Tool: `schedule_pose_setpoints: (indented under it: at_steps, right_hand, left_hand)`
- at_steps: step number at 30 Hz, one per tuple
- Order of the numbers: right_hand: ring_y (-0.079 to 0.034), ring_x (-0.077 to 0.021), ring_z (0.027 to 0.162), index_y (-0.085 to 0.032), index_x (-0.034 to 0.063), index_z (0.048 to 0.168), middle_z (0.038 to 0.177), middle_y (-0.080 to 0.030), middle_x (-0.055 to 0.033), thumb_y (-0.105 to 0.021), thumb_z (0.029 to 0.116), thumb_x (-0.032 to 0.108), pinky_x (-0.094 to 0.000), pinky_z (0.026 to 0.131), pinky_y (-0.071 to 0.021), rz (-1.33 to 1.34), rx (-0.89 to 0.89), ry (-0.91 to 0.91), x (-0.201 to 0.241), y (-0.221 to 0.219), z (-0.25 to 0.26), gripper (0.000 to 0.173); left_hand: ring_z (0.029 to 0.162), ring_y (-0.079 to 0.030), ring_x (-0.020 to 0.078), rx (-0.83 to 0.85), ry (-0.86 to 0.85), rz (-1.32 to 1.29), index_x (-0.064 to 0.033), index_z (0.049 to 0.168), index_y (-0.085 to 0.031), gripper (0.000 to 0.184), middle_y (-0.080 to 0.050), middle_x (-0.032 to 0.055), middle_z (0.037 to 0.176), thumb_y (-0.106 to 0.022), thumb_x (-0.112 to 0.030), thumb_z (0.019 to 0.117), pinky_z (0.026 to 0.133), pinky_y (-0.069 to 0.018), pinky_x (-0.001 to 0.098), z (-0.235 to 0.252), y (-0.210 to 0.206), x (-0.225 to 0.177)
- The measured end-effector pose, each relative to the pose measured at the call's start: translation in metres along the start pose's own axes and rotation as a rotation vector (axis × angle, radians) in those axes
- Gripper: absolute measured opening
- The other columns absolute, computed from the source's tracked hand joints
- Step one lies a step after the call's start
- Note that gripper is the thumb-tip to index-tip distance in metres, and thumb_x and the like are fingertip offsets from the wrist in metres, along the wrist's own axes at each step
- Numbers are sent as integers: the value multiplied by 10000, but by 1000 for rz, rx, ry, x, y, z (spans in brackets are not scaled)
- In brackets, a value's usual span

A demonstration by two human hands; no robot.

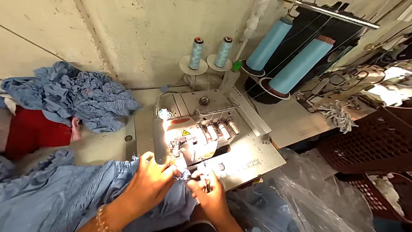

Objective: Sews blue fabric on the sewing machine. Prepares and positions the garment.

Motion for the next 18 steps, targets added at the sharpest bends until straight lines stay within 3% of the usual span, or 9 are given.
schedule_pose_setpoints:
  at_steps: [2, 6, 9, 12, 16, 18]
  right_hand:
    - [-591, 25, 597, -673, 34, 1050, 904, -677, 18, -659, 960, 199, -155, 540, -536, 21, -6, -67, 3, 6, 19, 188]
    - [-565, 25, 618, -732, 72, 933, 830, -642, 36, -620, 992, 313, -162, 589, -509, -17, 178, -183, -2, -2, 26, 272]
    - [-524, 86, 572, -752, 61, 964, 827, -679, 68, -692, 957, 267, -99, 527, -468, 151, 134, -72, 6, -7, 20, 215]
    - [-503, 97, 582, -761, 48, 984, 831, -676, 66, -725, 927, 229, -84, 532, -449, 138, 126, 30, 15, -6, 26, 193]
    - [-554, 57, 624, -724, 47, 920, 847, -658, 30, -652, 965, 150, -109, 575, -485, 59, 211, -24, 18, -6, 36, 133]
    - [-557, 56, 595, -713, 28, 928, 830, -650, 24, -617, 981, 123, -108, 562, -498, 81, 202, -65, 21, -6, 36, 145]
  left_hand:
    - [925, -597, 187, -54, -17, -118, -234, 970, -674, 262, -645, 6, 900, -453, -346, 1055, 966, -348, 459, -3, 3, 7]
    - [946, -575, 136, -84, -39, -217, -258, 974, -676, 225, -629, -17, 896, -491, -361, 1051, 1008, -313, 418, -7, 5, 14]
    - [964, -589, 133, -72, -20, -259, -250, 966, -682, 198, -638, -16, 885, -521, -344, 1033, 1026, -303, 426, -7, 5, 17]
    - [993, -588, 128, -67, -27, -279, -251, 966, -689, 194, -639, -14, 898, -529, -341, 1030, 1038, -296, 421, -7, 6, 17]
    - [1095, -627, 96, -51, 65, -318, -256, 950, -714, 179, -719, -47, 957, -585, -373, 990, 1089, -302, 459, -4, 3, 21]
    - [1074, -632, 79, -20, 158, -368, -222, 910, -706, 201, -721, -45, 958, -619, -396, 962, 1091, -284, 493, 0, 3, 23]
Point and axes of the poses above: each hand's wrist, its own z-axis towards the middle knuckle, its own y-axis out of the back of the hand, x = y × z, the point moved 6 cm from there along z, towards the middle knuckle
